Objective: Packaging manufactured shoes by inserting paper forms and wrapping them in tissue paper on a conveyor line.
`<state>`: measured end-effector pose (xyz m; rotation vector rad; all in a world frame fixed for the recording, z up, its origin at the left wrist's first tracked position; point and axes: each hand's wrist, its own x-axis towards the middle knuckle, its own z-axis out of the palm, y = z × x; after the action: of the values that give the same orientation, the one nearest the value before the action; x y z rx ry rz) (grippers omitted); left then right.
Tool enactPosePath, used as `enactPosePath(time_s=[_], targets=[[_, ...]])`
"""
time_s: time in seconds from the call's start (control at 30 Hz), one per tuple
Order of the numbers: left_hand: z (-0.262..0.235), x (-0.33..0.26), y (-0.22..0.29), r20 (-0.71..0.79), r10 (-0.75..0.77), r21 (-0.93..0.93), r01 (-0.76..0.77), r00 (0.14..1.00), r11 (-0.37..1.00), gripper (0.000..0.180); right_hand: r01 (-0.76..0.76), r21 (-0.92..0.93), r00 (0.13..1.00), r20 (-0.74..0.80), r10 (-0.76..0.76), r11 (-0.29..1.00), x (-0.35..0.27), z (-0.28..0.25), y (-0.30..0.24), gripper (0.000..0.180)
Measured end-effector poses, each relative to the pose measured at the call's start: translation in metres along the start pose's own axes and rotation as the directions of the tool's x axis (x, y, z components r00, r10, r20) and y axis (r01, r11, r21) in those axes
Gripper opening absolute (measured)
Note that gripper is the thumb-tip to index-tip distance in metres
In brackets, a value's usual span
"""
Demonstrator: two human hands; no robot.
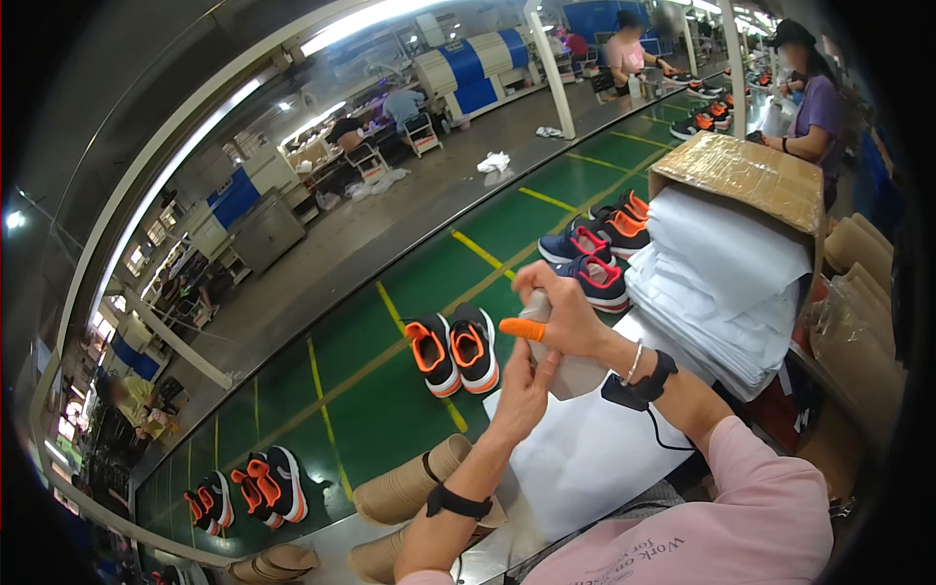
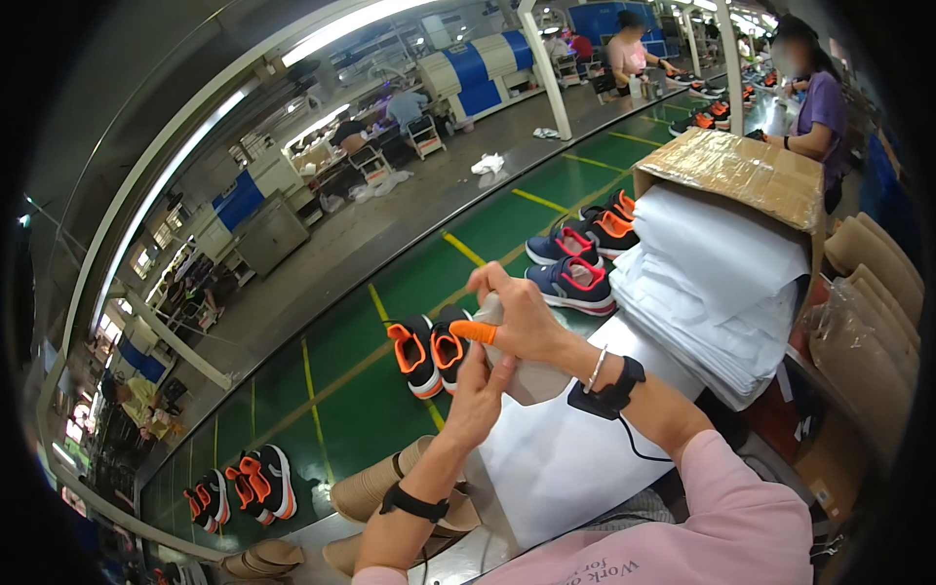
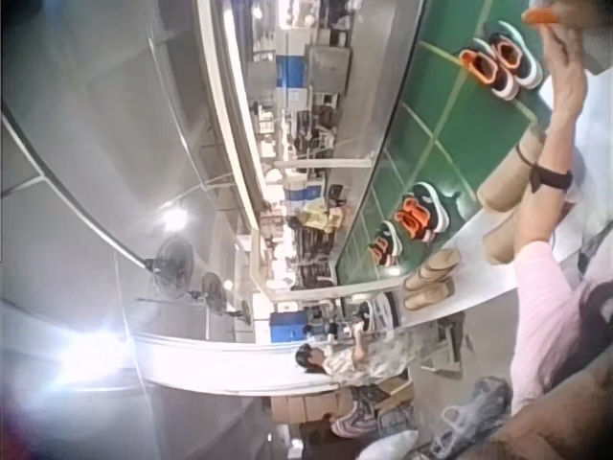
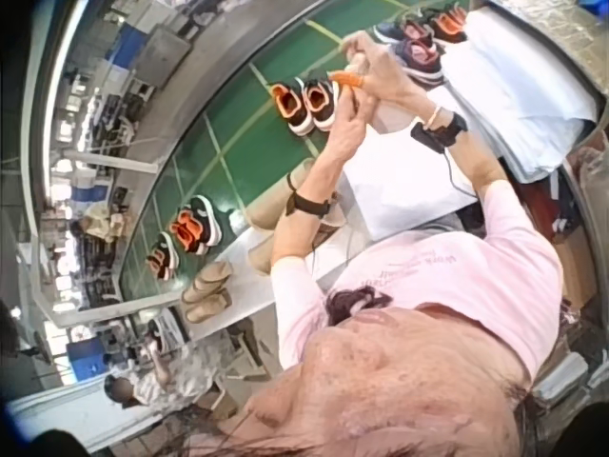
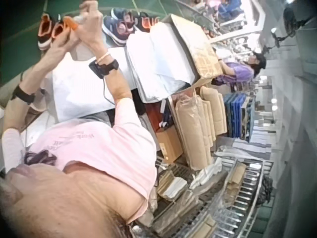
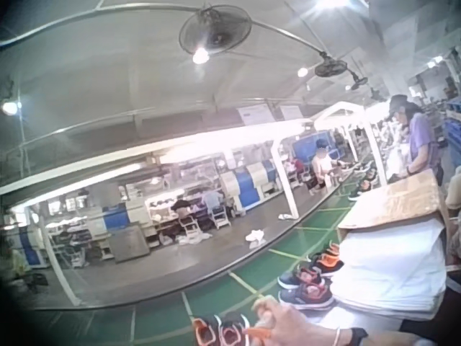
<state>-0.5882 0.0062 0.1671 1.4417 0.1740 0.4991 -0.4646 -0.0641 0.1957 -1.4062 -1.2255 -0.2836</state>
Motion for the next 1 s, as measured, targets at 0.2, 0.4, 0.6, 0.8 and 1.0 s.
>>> enactPosePath(time_s=[0.2, 0.4, 0.6, 0.8, 1.0], targets=[[-0.072, 0.02, 0.008, -0.391, 0.067, -0.276, -0.186, 0.918, 0.943, 0.025, -0.216, 0.051, 0.922, 0.338, 0.187, 0.975, -0.017, 0.04, 0.017, 0.07], [-0.172, 0.056, -0.015, -0.22, -0.305, -0.026, 0.307, 0.926, 0.951, 0.03, -0.447, -0.047, 0.815, 0.391, 0.428, 0.894, -0.018, 0.062, 0.046, 0.055], [-0.246, 0.113, -0.113, -0.703, -0.217, 0.465, 0.669, 0.677, 0.58, 0.072, -0.489, -0.168, 0.699, 0.511, 0.5, 0.856, -0.028, 0.092, 0.085, 0.049], [-0.229, 0.106, -0.111, -0.554, -0.344, 0.691, 0.649, 0.758, 0.318, 0.054, -0.566, -0.217, 0.601, 0.552, 0.578, 0.796, -0.005, 0.116, 0.104, 0.054], [-0.253, 0.087, -0.111, -0.01, 0.23, 0.913, -0.085, 0.973, 0.398, 0.05, -0.514, -0.443, 0.427, 0.61, 0.668, 0.734, 0.018, 0.141, 0.079, 0.049]])
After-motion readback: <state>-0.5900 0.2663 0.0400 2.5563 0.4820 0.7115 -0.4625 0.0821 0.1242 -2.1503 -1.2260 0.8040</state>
